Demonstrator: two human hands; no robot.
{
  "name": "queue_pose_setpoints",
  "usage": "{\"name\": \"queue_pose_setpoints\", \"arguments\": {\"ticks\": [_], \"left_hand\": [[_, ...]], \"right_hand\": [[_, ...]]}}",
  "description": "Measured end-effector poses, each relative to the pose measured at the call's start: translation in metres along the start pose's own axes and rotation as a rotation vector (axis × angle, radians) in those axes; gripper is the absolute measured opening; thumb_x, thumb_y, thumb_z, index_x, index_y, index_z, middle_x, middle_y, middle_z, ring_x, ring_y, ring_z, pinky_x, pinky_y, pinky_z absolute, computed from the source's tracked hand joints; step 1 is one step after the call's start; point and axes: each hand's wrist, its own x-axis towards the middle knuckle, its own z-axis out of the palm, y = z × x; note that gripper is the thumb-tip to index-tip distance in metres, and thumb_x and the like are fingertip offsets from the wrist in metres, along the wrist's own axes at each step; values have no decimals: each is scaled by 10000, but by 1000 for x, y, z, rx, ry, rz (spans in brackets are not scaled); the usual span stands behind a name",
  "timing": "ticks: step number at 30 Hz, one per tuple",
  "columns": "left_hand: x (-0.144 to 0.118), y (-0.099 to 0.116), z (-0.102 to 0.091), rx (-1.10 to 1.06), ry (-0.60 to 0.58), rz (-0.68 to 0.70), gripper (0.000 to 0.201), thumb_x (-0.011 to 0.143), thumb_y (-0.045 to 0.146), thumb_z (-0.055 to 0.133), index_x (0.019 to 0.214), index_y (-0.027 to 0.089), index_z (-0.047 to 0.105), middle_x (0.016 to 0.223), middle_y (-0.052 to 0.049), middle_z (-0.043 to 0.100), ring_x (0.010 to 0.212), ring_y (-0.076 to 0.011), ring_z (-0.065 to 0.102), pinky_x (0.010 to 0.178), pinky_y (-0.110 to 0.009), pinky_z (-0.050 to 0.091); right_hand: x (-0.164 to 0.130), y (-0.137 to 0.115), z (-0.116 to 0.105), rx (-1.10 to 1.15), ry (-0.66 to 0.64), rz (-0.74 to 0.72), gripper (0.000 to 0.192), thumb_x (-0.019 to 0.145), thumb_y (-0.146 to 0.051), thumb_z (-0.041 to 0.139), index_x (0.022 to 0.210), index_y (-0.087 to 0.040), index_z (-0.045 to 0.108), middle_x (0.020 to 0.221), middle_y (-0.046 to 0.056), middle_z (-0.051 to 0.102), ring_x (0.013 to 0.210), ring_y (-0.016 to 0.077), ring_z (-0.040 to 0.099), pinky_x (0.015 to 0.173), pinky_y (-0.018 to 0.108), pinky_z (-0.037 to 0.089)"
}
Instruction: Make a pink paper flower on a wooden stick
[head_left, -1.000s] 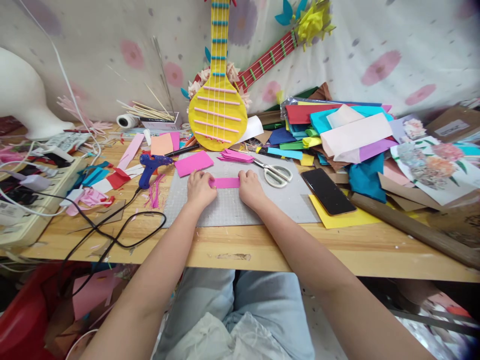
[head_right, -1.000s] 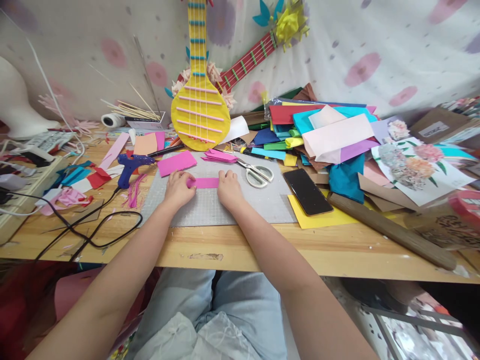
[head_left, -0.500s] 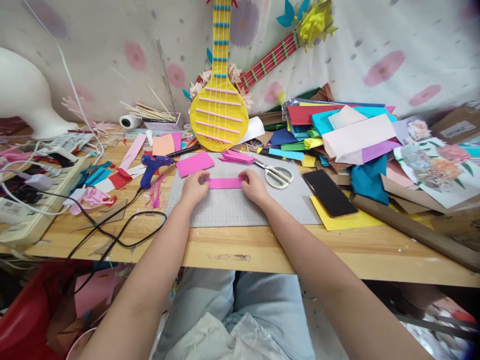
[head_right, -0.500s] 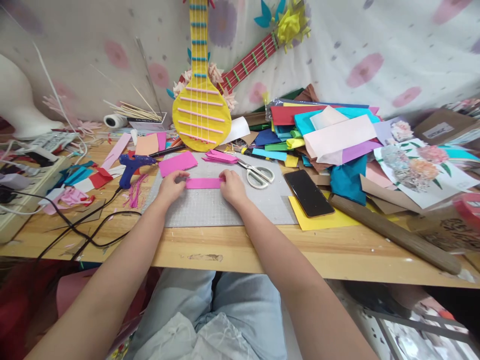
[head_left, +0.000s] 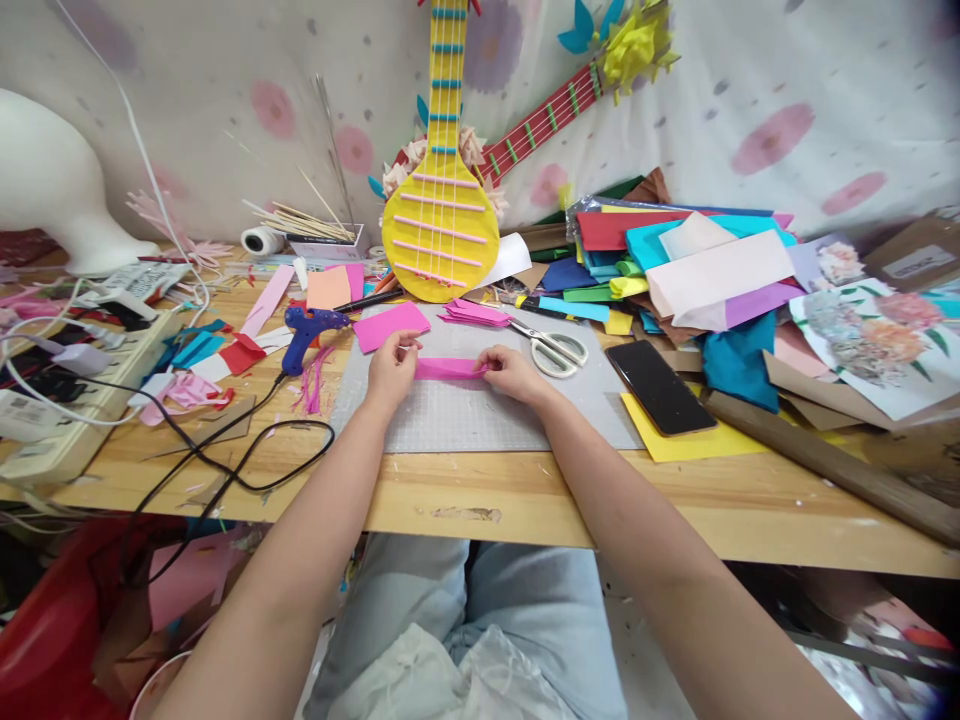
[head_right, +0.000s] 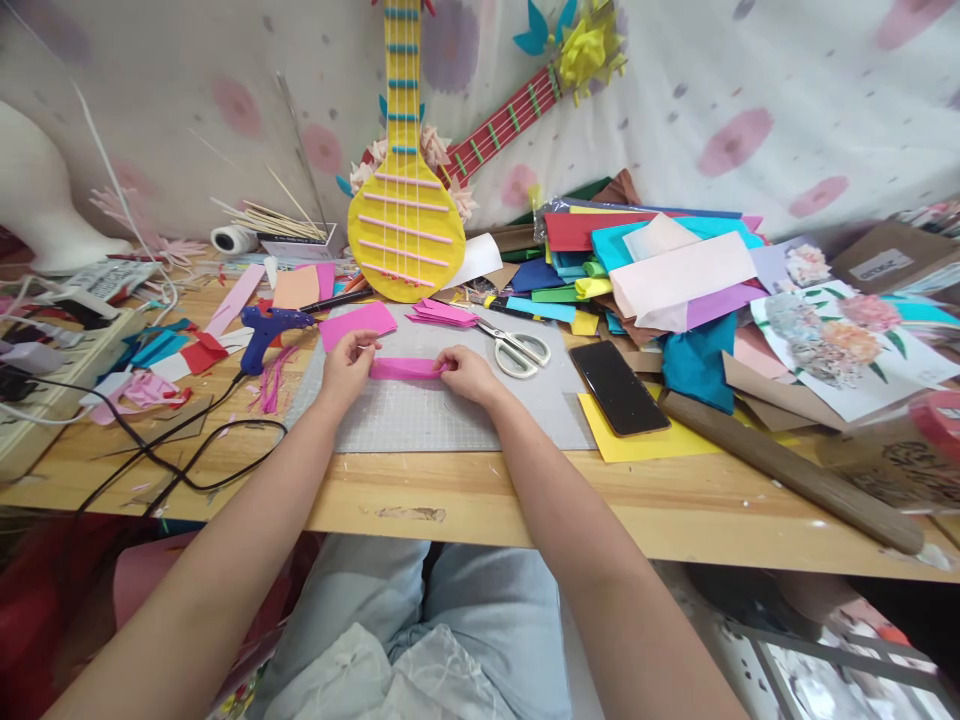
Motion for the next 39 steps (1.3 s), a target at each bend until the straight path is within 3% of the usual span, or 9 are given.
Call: {"name": "queue_pose_setpoints", "arguments": {"ticks": [4, 11, 16, 19, 21, 26, 31, 35, 39], "left_hand": [[1, 1, -4, 93, 66, 32, 227, 780, 250, 468, 951, 170, 595, 999, -65, 611, 851, -134, 559, 688, -246, 463], [-6, 2, -4, 301, -307, 254, 437, 707, 372, 600, 1100, 185, 567, 1003, -69, 633, 1006, -220, 514, 924, -402, 369], [-7, 5, 2, -46, -398, 103, 485, 722, 330, 577, 1174, 183, 481, 920, -61, 623, 887, -173, 562, 814, -340, 429], [-5, 4, 5, -231, -394, 15, 512, 685, 245, 599, 1171, 178, 452, 764, -10, 573, 697, -116, 545, 659, -263, 434], [-4, 2, 7, -228, -309, 34, 501, 655, 173, 603, 1136, 185, 461, 730, 13, 532, 654, -94, 513, 630, -239, 415], [-3, -3, 12, -216, -103, 74, 369, 694, 147, 550, 1045, 209, 454, 757, 18, 490, 642, -78, 491, 628, -228, 409], [-1, -12, 18, -255, -98, 0, 314, 702, 149, 547, 985, 212, 423, 808, 9, 497, 646, -78, 506, 626, -233, 423], [2, -16, 22, -244, 5, 0, 276, 702, 122, 539, 933, 210, 415, 848, -3, 497, 731, -86, 517, 700, -245, 438], [1, -14, 20, -159, 16, 19, 298, 697, 133, 552, 953, 209, 421, 839, -8, 502, 764, -105, 517, 707, -262, 442]], "right_hand": [[1, 2, 1, 163, 63, -122, 131, 594, -95, 490, 590, -170, 598, 822, 9, 483, 807, 124, 492, 788, 276, 395], [-2, -3, -1, 555, 112, -246, 101, 574, -116, 561, 499, -183, 549, 931, 20, 529, 943, 164, 493, 867, 331, 371], [-1, 0, -2, 686, 127, -273, 119, 609, -120, 526, 511, -178, 490, 981, 25, 567, 1020, 184, 500, 882, 347, 381], [2, 5, -2, 562, 203, -278, 96, 633, -125, 498, 559, -185, 490, 998, 45, 568, 1029, 194, 498, 888, 371, 386], [3, 7, -2, 352, 278, -297, 102, 631, -119, 507, 683, -196, 550, 1024, 64, 552, 1042, 207, 483, 916, 402, 369], [-1, -3, 5, -237, 340, -404, 506, 640, -79, 538, 1123, -230, 524, 1228, 97, 438, 1203, 250, 332, 1016, 478, 256], [-6, -17, 14, -499, 336, -477, 470, 689, -52, 499, 1107, -258, 559, 1336, 56, 343, 1318, 274, 124, 1036, 505, 205], [-6, -21, 18, -546, 244, -537, 271, 747, -122, 524, 959, -249, 634, 1244, 43, 471, 1247, 270, 252, 1000, 474, 248], [-3, -17, 20, -493, 123, -551, 119, 783, -249, 566, 832, -226, 672, 1027, 45, 612, 1051, 241, 411, 919, 425, 313]]}}
